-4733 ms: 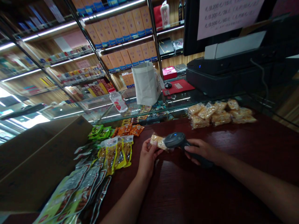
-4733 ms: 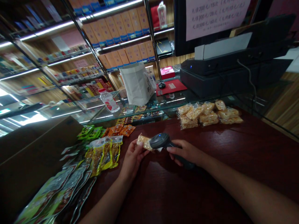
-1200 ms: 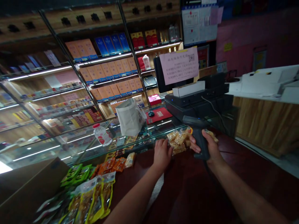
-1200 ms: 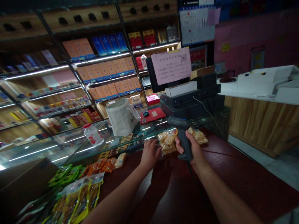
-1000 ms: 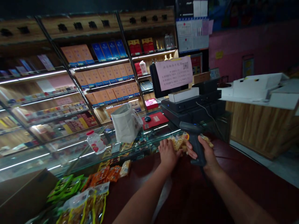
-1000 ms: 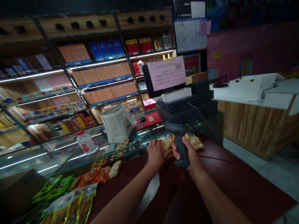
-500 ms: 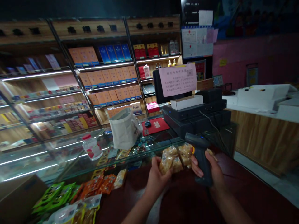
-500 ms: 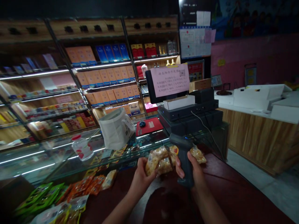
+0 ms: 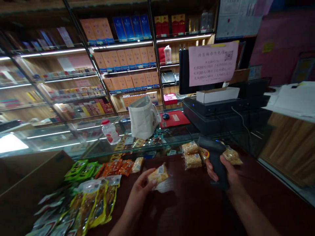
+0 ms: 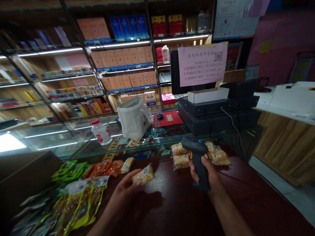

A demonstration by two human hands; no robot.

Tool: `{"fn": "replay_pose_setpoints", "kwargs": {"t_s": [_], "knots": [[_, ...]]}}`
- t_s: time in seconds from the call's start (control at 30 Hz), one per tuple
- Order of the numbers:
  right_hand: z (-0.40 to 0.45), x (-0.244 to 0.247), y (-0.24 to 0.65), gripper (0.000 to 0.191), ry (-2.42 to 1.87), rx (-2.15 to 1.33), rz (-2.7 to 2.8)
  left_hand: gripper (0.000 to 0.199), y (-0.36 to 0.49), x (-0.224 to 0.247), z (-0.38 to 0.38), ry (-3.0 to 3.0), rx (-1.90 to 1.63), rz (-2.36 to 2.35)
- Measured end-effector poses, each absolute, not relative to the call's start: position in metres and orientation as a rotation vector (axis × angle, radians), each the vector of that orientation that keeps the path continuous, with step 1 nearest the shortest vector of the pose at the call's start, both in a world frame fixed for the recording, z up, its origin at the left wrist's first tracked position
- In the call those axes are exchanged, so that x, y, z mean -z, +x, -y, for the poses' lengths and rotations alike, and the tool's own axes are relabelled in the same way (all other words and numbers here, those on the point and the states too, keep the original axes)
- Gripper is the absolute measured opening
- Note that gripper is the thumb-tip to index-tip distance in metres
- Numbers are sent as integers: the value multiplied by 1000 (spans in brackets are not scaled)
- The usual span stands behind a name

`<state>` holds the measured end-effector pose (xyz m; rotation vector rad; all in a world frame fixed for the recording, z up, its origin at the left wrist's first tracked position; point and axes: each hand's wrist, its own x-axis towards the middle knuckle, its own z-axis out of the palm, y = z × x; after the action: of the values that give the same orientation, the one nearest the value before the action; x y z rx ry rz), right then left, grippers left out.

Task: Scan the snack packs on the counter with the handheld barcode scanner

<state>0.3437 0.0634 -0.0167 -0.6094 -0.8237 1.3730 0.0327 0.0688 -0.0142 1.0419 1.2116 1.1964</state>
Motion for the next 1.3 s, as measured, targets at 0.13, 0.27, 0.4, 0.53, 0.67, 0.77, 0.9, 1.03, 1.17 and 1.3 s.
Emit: {"fn": "replay_pose_setpoints", "kwargs": {"t_s": [0.13,0.27,0.4,0.53,0.67,0.77,0.9,1.03,1.17,1.3], "knots": [[-62,22,334,36,-679,-1381,904,71,19,14,-60,976,-1300,-1228],[-55,17,320,35,-739,-1402,999,65,-3,17,-57,975,-1306,-1248],[-39,7,297,34,-800,-1477,1103,60,-25,21,-55,964,-1378,-1293],[-16,2,268,35,-832,-1560,1219,56,-39,32,-56,914,-1476,-1319],[7,2,242,40,-879,-1546,1354,45,-47,43,-59,911,-1534,-1388],[22,0,226,46,-995,-1461,1404,43,-51,45,-61,953,-1553,-1400],[36,-3,210,49,-1120,-1381,1383,43,-53,46,-60,1012,-1577,-1372],[44,-2,202,50,-1146,-1353,1373,42,-53,47,-60,1067,-1597,-1342],[49,2,199,46,-1138,-1350,1374,41,-50,49,-60,1079,-1591,-1321],[52,3,199,44,-1103,-1354,1378,39,-47,52,-59,1099,-1600,-1339]]}}
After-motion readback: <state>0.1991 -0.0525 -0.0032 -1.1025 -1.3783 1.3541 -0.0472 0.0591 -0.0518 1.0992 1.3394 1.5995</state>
